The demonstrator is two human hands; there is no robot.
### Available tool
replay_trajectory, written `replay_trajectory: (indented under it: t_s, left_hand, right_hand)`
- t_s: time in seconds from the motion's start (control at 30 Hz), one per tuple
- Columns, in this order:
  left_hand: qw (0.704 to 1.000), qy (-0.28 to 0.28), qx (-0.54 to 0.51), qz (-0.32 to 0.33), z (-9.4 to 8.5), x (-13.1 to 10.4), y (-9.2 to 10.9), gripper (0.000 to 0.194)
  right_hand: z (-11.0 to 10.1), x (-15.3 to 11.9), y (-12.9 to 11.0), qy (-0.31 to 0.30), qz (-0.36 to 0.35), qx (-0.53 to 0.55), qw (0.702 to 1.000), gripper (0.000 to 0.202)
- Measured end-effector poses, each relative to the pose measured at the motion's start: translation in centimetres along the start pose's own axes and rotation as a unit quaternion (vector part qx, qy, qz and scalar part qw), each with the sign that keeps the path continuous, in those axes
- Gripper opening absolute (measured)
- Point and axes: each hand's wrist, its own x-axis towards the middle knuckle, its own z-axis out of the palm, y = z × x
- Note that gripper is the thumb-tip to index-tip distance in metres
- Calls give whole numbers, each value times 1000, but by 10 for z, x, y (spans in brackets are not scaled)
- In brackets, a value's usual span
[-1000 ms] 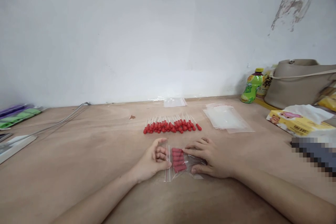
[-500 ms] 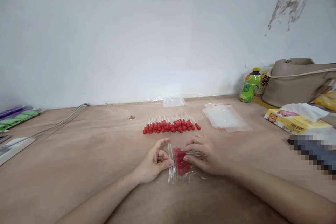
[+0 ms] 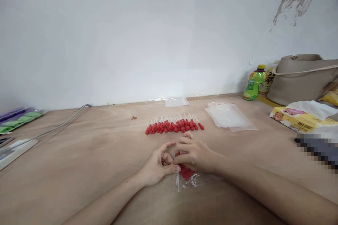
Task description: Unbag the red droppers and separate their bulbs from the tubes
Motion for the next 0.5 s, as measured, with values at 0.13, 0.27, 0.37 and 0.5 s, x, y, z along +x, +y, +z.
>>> replay_trajectory:
  t_s: [0.13,0.27,0.37,0.5]
  left_hand:
    - [1000,-3,3,-2,1,-1,4,77]
    - [1000,-3,4,1,1,-2,3,77]
    - [1000,6,9,1,0,-1,3,76]
    - [998,36,35,29,1,-1,3,63]
  right_hand:
    - [4,-3,1,29,-15,-3,999,19]
    - [3,-5,0,41,-22,-8,999,19]
    - [2,-6,1,34,-21,-21,999,19]
    - [1,-8,3,21,-3,-38,999,19]
